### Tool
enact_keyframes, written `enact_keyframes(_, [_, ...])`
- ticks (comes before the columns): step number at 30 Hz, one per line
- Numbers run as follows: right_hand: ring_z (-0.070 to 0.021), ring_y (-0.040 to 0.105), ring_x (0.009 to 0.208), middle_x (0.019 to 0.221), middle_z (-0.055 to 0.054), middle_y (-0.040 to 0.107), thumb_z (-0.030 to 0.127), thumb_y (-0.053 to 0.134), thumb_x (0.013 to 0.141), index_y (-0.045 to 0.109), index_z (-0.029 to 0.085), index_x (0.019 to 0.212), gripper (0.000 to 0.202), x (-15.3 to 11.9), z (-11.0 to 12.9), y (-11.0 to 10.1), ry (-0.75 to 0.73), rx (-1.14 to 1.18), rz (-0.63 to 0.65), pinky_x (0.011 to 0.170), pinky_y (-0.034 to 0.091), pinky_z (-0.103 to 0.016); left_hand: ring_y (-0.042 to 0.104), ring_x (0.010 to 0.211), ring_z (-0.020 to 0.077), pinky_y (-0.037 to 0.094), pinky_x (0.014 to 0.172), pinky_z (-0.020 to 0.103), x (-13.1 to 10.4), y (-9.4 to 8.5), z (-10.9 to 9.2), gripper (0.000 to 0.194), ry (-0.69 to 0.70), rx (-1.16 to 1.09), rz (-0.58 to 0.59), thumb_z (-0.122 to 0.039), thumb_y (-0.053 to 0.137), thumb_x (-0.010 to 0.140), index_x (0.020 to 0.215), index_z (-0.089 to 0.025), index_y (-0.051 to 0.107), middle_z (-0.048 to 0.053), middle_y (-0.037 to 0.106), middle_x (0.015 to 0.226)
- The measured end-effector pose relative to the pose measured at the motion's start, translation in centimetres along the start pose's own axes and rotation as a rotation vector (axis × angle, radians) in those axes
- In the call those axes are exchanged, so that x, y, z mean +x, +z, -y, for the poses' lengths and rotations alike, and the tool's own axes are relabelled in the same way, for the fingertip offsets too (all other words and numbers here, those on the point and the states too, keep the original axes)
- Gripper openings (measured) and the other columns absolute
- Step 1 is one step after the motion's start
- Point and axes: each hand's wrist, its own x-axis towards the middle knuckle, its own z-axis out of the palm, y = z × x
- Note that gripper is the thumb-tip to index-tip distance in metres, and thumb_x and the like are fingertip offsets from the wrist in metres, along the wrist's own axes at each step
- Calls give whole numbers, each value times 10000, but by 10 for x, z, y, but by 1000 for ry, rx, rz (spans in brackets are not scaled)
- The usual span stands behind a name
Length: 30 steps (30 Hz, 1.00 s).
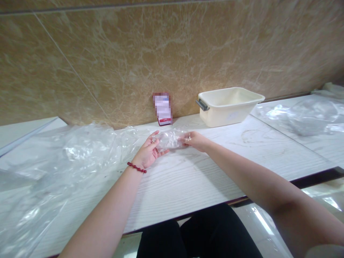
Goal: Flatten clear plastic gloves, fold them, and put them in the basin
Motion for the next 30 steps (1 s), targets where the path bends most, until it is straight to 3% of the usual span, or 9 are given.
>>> enact_keyframes(7, [-31, 375, 417, 489, 45, 477, 268, 594, 624, 572, 131, 661, 144, 2, -1, -3, -94, -100, -23, 398, 286, -154, 559, 787, 114, 483, 725, 387, 2, 0, 2, 413, -12, 60, -55, -110, 532, 717, 1067, -304, 428, -11, 532, 961])
enact_keyframes(12, [-28, 396, 400, 503, 28, 513, 217, 554, 668, 576, 139, 719, 96, 3, 0, -3, -49, -143, -51, 377, 295, -138, 552, 626, 77, 485, 696, 349, 3, -3, 5, 508, 18, 136, -97, -85, 543, 697, 1132, -292, 382, -37, 526, 723])
enact_keyframes(16, [-18, 361, 332, 471, 34, 524, 239, 557, 678, 553, 153, 746, 109, 1, 1, -3, 9, -227, -62, 318, 249, -125, 577, 652, 104, 476, 662, 289, 4, -4, 5, 585, 7, 223, -134, -67, 555, 678, 1180, -265, 331, -8, 555, 726])
enact_keyframes(24, [-15, 374, 321, 473, 42, 534, 315, 564, 668, 528, 169, 765, 179, -1, 2, -3, 27, -345, -9, 296, 217, -114, 560, 617, 98, 469, 625, 280, 6, -4, 4, 364, -36, 191, -174, -86, 491, 713, 1055, -192, 428, 1, 551, 702])
enact_keyframes(30, [-25, 361, 370, 489, 45, 504, 339, 567, 626, 562, 161, 716, 200, 2, -3, -4, -57, -388, -76, 351, 259, -143, 513, 531, 62, 424, 575, 201, 3, -5, 5, 499, 24, 271, -150, -55, 558, 644, 1094, -206, 407, -70, 470, 530])
